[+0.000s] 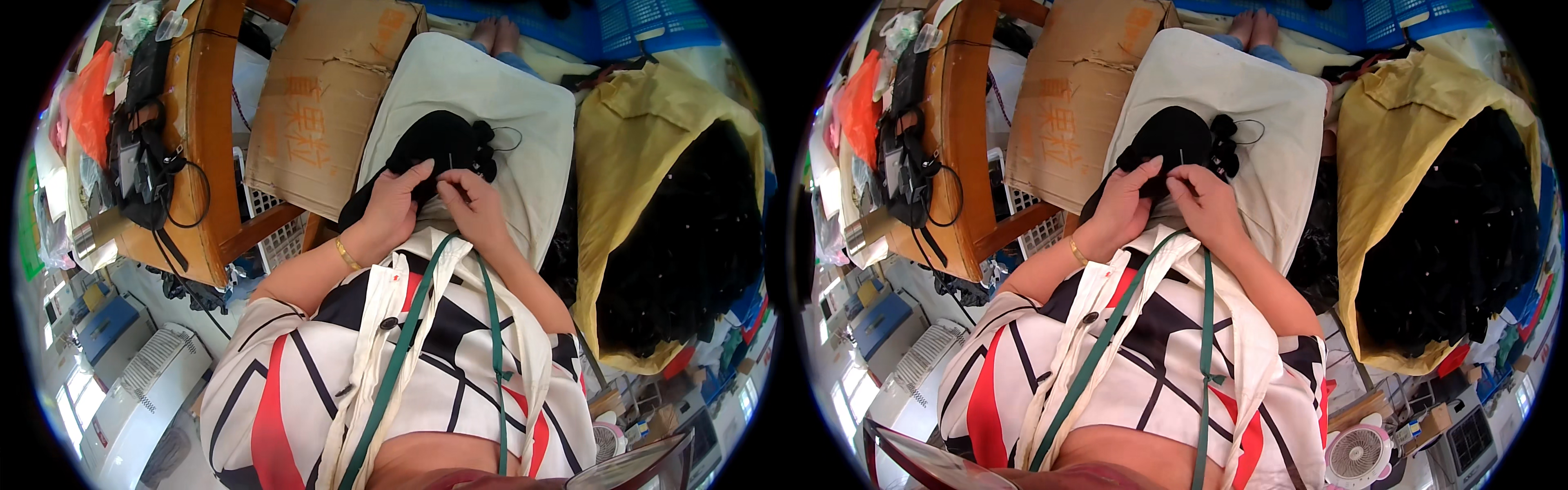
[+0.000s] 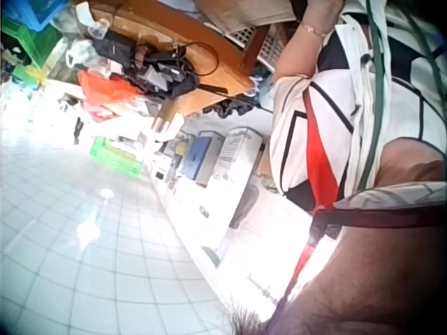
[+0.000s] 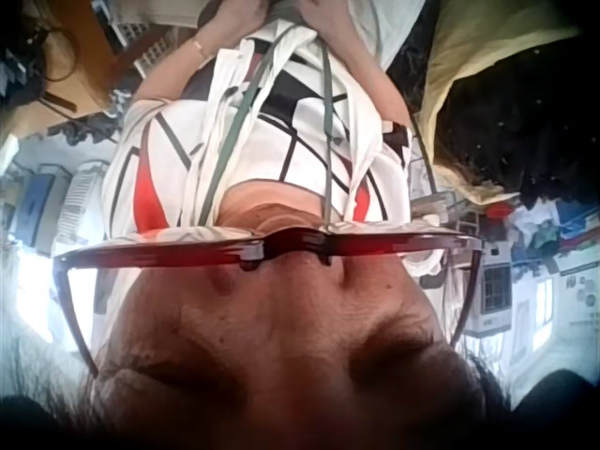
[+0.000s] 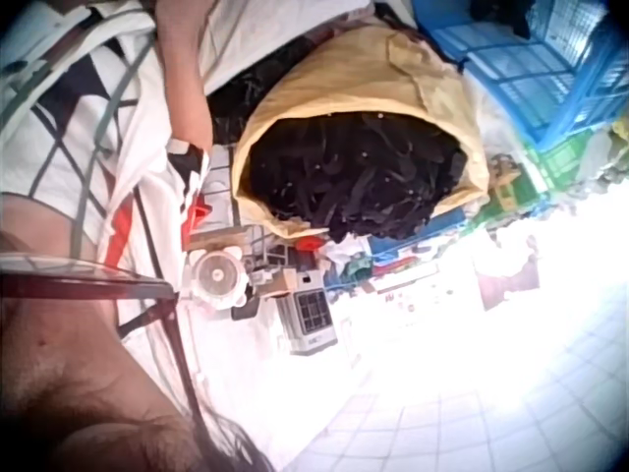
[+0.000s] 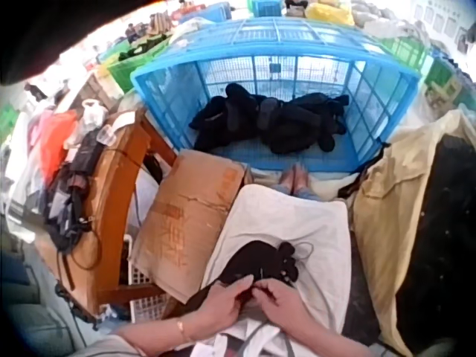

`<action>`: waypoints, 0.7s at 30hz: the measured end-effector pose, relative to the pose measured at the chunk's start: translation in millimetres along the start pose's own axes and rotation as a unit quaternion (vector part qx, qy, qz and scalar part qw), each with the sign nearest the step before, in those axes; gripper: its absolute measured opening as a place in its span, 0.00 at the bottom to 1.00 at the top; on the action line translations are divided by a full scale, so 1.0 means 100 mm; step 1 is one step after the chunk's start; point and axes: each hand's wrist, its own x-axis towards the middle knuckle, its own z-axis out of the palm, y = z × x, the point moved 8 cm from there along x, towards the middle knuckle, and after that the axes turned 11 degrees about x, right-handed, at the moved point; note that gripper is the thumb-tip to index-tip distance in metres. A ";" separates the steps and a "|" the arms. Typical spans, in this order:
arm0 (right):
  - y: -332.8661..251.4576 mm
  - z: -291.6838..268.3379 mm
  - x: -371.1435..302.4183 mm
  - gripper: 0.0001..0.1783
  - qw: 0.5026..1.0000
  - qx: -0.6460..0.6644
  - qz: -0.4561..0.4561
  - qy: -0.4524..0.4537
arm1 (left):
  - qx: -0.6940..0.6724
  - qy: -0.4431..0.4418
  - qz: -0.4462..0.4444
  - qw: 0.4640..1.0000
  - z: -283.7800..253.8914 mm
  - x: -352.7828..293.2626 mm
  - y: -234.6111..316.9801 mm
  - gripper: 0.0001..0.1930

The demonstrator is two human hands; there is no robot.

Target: The person sits on the floor and hand-sews a black shoe using a needle and thread. They repeatedly pull the thread through the shoe material, occasionally adjusting the shoe's position on their lap. At one point, they reach into a blue basket to retrieve another shoe before returning to the sewing task.

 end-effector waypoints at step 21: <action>0.01 -0.60 0.18 0.09 0.966 0.181 0.073 0.171 | 0.059 0.023 -0.055 0.996 0.02 -0.04 0.04 0.12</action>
